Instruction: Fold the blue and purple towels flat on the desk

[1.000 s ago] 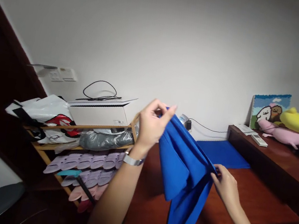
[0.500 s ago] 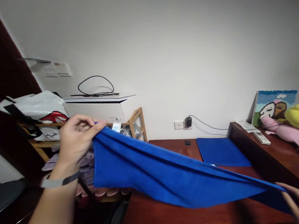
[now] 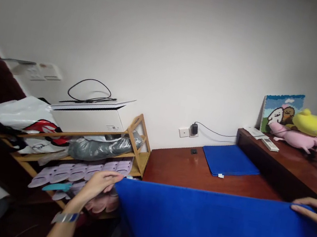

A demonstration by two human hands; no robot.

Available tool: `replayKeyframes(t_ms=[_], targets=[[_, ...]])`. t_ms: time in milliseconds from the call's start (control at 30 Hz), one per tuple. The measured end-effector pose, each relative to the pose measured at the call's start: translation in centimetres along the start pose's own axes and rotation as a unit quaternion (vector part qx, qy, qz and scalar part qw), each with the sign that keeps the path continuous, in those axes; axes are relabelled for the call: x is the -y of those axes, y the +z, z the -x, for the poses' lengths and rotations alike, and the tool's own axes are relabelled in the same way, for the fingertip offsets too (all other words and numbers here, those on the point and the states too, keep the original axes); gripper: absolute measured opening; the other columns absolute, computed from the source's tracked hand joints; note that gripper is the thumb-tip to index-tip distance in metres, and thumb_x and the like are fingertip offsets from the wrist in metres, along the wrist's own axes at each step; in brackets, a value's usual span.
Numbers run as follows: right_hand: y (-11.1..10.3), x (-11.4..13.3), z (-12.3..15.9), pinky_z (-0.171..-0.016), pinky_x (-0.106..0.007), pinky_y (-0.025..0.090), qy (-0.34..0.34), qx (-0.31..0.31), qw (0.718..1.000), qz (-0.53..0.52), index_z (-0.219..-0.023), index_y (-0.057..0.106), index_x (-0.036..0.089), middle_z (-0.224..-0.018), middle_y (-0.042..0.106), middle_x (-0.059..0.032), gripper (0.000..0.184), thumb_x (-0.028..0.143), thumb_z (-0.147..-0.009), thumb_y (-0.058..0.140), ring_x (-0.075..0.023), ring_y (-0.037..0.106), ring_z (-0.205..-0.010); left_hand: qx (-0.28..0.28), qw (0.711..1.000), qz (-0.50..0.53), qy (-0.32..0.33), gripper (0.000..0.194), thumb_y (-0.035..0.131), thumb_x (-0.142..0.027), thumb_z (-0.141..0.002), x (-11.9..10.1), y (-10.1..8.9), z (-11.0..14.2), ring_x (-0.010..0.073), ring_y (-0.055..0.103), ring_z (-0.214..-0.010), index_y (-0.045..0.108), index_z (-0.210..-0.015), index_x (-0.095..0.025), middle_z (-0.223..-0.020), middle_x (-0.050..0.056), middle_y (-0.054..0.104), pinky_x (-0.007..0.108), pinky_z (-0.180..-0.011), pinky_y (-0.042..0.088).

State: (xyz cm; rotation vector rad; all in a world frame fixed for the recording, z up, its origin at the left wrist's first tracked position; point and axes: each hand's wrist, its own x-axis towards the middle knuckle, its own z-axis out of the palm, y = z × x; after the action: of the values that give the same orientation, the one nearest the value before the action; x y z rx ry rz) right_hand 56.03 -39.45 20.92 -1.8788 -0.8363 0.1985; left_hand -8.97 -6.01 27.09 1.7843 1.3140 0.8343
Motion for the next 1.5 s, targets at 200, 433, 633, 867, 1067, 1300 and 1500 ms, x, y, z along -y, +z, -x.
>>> replayKeyframes(t_ms=[200, 433, 633, 867, 1067, 1300, 1500], targets=[[1.5, 6.1, -8.5, -0.096, -0.033, 0.045, -0.036, 0.11, 0.993, 0.04, -0.075, 0.085, 0.018, -0.098, 0.081, -0.0135, 0.009, 0.009, -0.072, 0.083, -0.0229, 0.073, -0.095, -0.067, 0.994, 0.03, 0.082, 0.062, 0.081, -0.074, -0.058, -4.6, 1.9, -6.0, 0.0228, 0.068, -0.055, 0.071, -0.084, -0.018, -0.058, 0.003, 0.071, 0.033, -0.059, 0.055], [2.0, 7.0, -10.3, -0.093, -0.034, 0.046, -0.128, -0.067, 0.987, 0.07, -0.106, 0.083, 0.015, -0.116, 0.079, -0.0141, 0.029, 0.034, -0.091, 0.068, -0.0227, 0.072, -0.104, -0.219, 0.957, 0.061, 0.178, 0.062, 0.073, -0.076, -0.072, -4.9, 1.0, -4.6, 0.0215, 0.072, -0.075, 0.066, -0.097, -0.019, -0.087, 0.003, 0.073, 0.035, -0.078, 0.059], [6.3, -5.6, -7.8, -0.101, -0.039, 0.052, -0.158, -0.038, 0.983, 0.084, -0.094, 0.078, 0.024, -0.113, 0.08, -0.0077, 0.039, 0.055, -0.08, 0.06, -0.0288, 0.072, -0.111, -0.173, 0.965, -0.031, 0.193, 0.056, 0.065, -0.079, -0.08, 6.5, 5.5, 0.7, 0.0237, 0.071, -0.079, 0.071, -0.081, -0.023, -0.086, 0.005, 0.071, 0.036, -0.075, 0.061], [13.7, -19.2, -1.4, -0.093, -0.046, 0.061, -0.116, 0.055, 0.978, 0.167, -0.084, 0.075, 0.026, -0.106, 0.081, -0.0114, 0.046, 0.058, -0.072, 0.045, -0.0345, 0.077, -0.102, -0.055, 0.977, -0.14, 0.15, 0.066, 0.043, -0.085, -0.09, 19.5, 13.7, 7.0, 0.0278, 0.073, -0.09, 0.071, -0.077, -0.026, -0.091, 0.008, 0.073, 0.043, -0.087, 0.061], [11.9, -23.4, 0.4, -0.099, -0.048, 0.06, -0.14, 0.093, 0.968, 0.187, -0.092, 0.079, 0.027, -0.115, 0.08, -0.0111, 0.057, 0.07, -0.079, 0.044, -0.0351, 0.074, -0.112, -0.056, 0.936, -0.265, 0.225, 0.054, 0.035, -0.064, -0.105, 23.6, 13.6, 9.9, 0.0271, 0.074, -0.103, 0.075, -0.095, -0.03, -0.104, 0.006, 0.078, 0.043, -0.091, 0.061], [9.1, -27.2, 2.3, -0.108, -0.057, 0.055, -0.162, 0.132, 0.96, 0.187, -0.1, 0.08, 0.031, -0.122, 0.077, -0.0131, 0.058, 0.074, -0.086, 0.043, -0.0403, 0.066, -0.125, -0.117, 0.856, -0.354, 0.357, 0.038, 0.037, -0.041, -0.11, 25.2, 13.0, 11.8, 0.0225, 0.076, -0.094, 0.071, -0.1, -0.03, -0.1, 0.0, 0.079, 0.042, -0.088, 0.063], [8.5, -27.3, 3.2, -0.106, -0.062, 0.055, -0.206, 0.126, 0.935, 0.258, -0.099, 0.081, 0.03, -0.128, 0.075, -0.0129, 0.056, 0.069, -0.088, 0.043, -0.0401, 0.067, -0.125, -0.113, 0.857, -0.358, 0.353, 0.028, 0.043, -0.038, -0.108, 24.5, 13.3, 12.7, 0.0243, 0.075, -0.095, 0.068, -0.098, -0.03, -0.099, 0.001, 0.077, 0.047, -0.093, 0.062]])
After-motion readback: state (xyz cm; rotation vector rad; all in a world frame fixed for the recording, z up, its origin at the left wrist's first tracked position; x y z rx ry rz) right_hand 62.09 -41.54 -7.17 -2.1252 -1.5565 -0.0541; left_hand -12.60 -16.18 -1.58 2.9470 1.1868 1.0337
